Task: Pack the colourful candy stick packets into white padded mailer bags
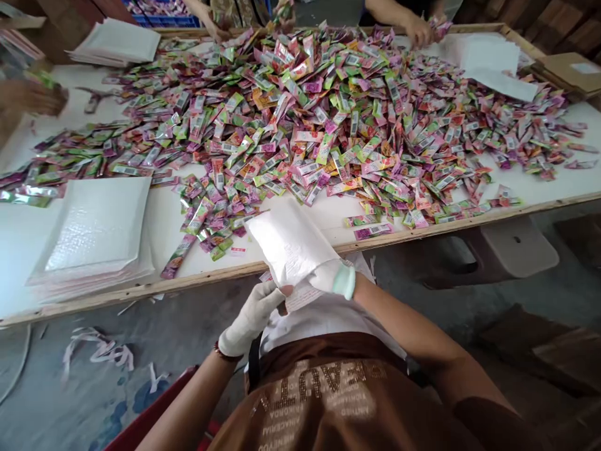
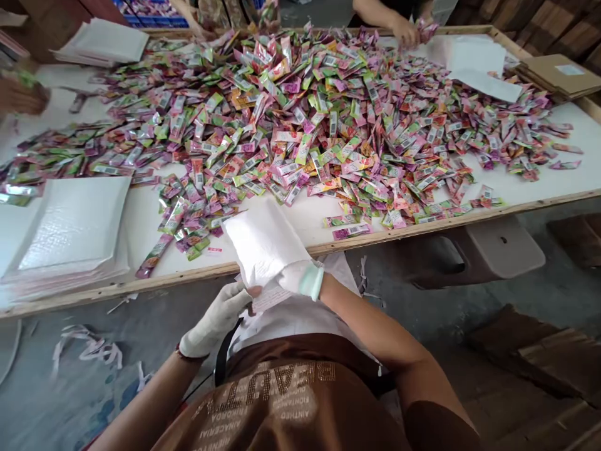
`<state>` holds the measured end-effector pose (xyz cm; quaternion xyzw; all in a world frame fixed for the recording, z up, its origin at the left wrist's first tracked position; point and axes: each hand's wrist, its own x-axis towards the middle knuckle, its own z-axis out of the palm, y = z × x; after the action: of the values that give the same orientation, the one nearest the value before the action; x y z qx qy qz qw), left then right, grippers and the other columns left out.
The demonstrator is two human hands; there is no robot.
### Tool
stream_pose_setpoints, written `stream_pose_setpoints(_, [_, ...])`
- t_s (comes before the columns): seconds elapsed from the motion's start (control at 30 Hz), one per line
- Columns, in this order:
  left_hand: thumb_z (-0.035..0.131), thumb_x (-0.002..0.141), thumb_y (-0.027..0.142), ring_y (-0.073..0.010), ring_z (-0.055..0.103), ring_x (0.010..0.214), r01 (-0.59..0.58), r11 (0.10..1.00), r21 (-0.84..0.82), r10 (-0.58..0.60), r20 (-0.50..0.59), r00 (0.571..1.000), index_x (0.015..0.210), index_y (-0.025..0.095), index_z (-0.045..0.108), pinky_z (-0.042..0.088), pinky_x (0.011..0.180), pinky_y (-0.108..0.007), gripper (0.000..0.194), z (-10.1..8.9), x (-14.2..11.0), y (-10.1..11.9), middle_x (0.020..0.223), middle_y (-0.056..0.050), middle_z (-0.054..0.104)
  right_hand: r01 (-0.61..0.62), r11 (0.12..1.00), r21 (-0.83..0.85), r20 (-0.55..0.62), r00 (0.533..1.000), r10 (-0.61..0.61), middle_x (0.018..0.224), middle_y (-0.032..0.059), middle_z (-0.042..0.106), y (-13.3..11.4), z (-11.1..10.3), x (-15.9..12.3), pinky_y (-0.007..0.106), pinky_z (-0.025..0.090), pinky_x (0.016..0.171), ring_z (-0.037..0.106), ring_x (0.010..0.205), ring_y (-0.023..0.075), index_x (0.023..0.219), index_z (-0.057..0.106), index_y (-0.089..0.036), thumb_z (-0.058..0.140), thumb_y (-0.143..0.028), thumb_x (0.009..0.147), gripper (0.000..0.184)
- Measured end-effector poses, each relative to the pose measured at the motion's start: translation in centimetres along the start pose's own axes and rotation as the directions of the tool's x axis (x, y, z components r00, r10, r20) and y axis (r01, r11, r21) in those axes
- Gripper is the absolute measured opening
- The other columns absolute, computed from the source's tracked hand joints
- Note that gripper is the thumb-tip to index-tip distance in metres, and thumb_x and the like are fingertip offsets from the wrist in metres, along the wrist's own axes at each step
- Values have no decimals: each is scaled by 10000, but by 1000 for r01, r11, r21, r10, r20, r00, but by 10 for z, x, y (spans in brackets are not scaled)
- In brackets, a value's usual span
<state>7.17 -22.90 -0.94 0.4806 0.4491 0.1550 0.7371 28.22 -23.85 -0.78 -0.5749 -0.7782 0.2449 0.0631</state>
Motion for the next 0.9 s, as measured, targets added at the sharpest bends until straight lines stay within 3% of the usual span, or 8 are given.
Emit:
stream_pose_setpoints(0.17, [675,817,474,-114,511,477,51,971,-234,-63,-44,997,698,156,612,414,498,-237,345,-18,-16,-6,546,-8,574,289,950,120,-225,940,-258,1051,88,722,-38,2,-30,316,504,869,656,950,195,1101,704,-180,461,-277,1029,272])
stream_pose_setpoints(0.43, [697,799,400,-108,517,506,38,932,-361,-83,-110,990,650,168,546,392,497,-224,314,-10,-19,1,547,13,546,465,794,392,-324,877,-353,904,58,665,-55,11,-10,305,508,768,616,833,170,809,606,-205,533,-216,962,170])
stream_pose_setpoints(0.5, [693,786,433,-106,483,483,59,941,-334,-110,-136,985,682,175,558,389,490,-229,309,-16,-23,5,539,25,531,409,679,610,-347,908,-235,935,52,690,-45,-4,-30,315,530,816,648,870,163,863,574,-215,521,-269,987,146])
stream_pose_setpoints(0.6, [608,832,456,-102,430,468,62,988,-140,-78,-105,991,659,181,546,375,488,-236,331,-32,-29,5,524,24,505,88,607,790,-198,973,117,804,12,675,-1,-35,-86,307,545,672,632,652,144,975,550,-237,475,-375,1020,163])
stream_pose_setpoints(0.67, [511,900,424,-116,462,516,-41,988,149,61,-134,989,641,182,541,397,526,-249,356,-47,-32,0,557,3,526,-244,670,701,-93,900,425,737,8,658,39,-52,-125,295,478,490,550,485,150,1129,550,-248,431,-423,1018,239])
stream_pose_setpoints(0.77, [546,907,378,-190,622,734,-152,698,700,478,-297,827,843,180,646,500,669,-307,231,-66,-29,-11,812,-62,679,-594,795,128,-159,779,607,976,128,739,81,-63,-153,410,562,662,692,721,257,1234,613,-210,543,-319,937,325])
stream_pose_setpoints(0.83, [654,853,340,-290,659,1062,-140,385,912,728,-208,653,1149,180,643,543,860,-401,337,-72,-21,-17,1196,-149,688,-507,850,-146,-307,840,448,1278,189,669,85,-56,-139,479,558,864,688,1043,336,1309,607,-173,553,-256,922,400])
stream_pose_setpoints(0.9, [685,831,242,-356,501,1366,-212,108,971,839,26,544,1371,201,531,466,1062,-516,563,-73,-12,-19,1498,-191,507,-265,932,-248,-410,900,147,1469,184,541,74,-38,-107,490,503,1016,578,1280,338,1419,533,-162,519,-215,948,473])
